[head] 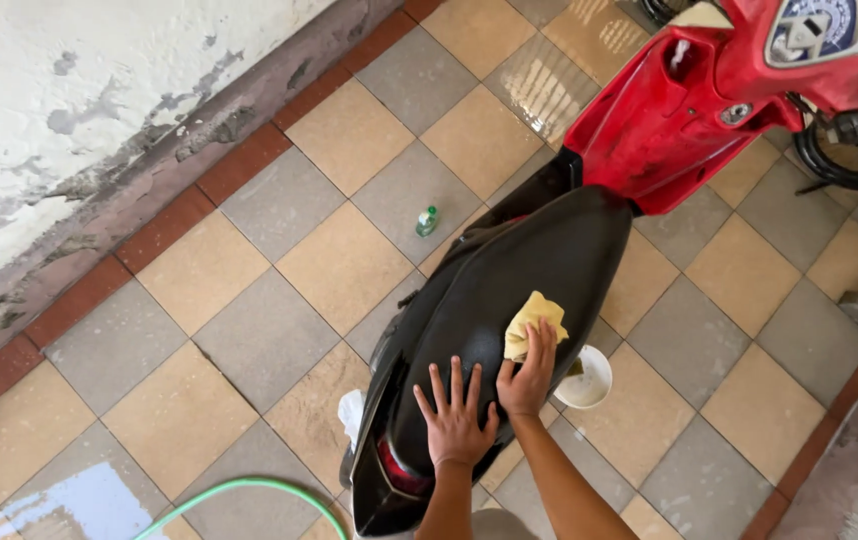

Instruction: Wiping down a motorcycle with a wet cloth.

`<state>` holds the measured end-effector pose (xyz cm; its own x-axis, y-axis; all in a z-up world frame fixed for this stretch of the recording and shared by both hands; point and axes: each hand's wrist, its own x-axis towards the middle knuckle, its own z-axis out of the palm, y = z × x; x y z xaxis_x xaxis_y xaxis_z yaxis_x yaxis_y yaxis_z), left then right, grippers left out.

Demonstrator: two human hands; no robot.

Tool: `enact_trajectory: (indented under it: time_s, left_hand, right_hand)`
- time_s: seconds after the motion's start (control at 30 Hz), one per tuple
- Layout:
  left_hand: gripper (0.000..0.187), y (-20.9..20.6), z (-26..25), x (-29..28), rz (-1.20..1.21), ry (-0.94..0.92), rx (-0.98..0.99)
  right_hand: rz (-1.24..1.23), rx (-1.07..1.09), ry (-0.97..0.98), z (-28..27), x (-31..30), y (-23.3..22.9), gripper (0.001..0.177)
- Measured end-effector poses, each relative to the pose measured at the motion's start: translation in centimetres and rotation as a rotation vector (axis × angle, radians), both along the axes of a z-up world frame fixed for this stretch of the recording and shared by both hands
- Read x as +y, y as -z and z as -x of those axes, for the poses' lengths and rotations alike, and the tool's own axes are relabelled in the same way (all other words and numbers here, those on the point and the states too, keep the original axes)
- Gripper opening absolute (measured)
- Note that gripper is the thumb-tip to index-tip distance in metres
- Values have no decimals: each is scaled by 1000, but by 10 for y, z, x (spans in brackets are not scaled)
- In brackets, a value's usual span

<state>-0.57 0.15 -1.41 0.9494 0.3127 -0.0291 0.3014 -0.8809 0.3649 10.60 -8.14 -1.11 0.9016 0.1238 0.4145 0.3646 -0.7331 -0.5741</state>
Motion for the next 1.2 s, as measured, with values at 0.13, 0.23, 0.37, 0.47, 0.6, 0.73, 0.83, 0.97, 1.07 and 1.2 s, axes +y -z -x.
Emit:
enact_trajectory:
  time_s: [0.13,0.23,0.37,0.47,0.6,0.73,0.83,0.97,1.07,1.2]
  left_hand:
    - [72,1,-8,5,-18,-18,-66]
    - [71,0,-7,3,-5,-44,-53]
    - [72,3,-8,3,14,-75,-54]
    - [73,9,-10,-6,36,-150,-70]
    - [72,1,-8,-10,-7,-301,-110]
    - [67,-6,-9,-23,-93,-517,-125]
    - [60,-9,-9,-29,-174,-705,-183]
    - [58,-8,-7,-33,-176,-857,-305]
    - [56,-8,-3,-24,-134,-890,-339]
    - [47,-27,2,-24,-105,-942,-320]
  right_hand:
    - [66,-9,-15,-5,-6,14,59]
    - [114,5,-60,-6,-7,17,56]
    - [151,5,-82,-10,-11,23,56]
    - [160,6,-135,-16,-19,25,56]
    - [163,40,-170,-22,-33,33,53]
    - [164,18,-354,-46,-65,21,49]
    - [335,32,-501,-83,-87,7,51]
    - [446,-16,-634,-151,-106,12,55]
    - [378,9,-581,-194,-113,31,50]
    - [213,-18,-610,-214,-112,32,53]
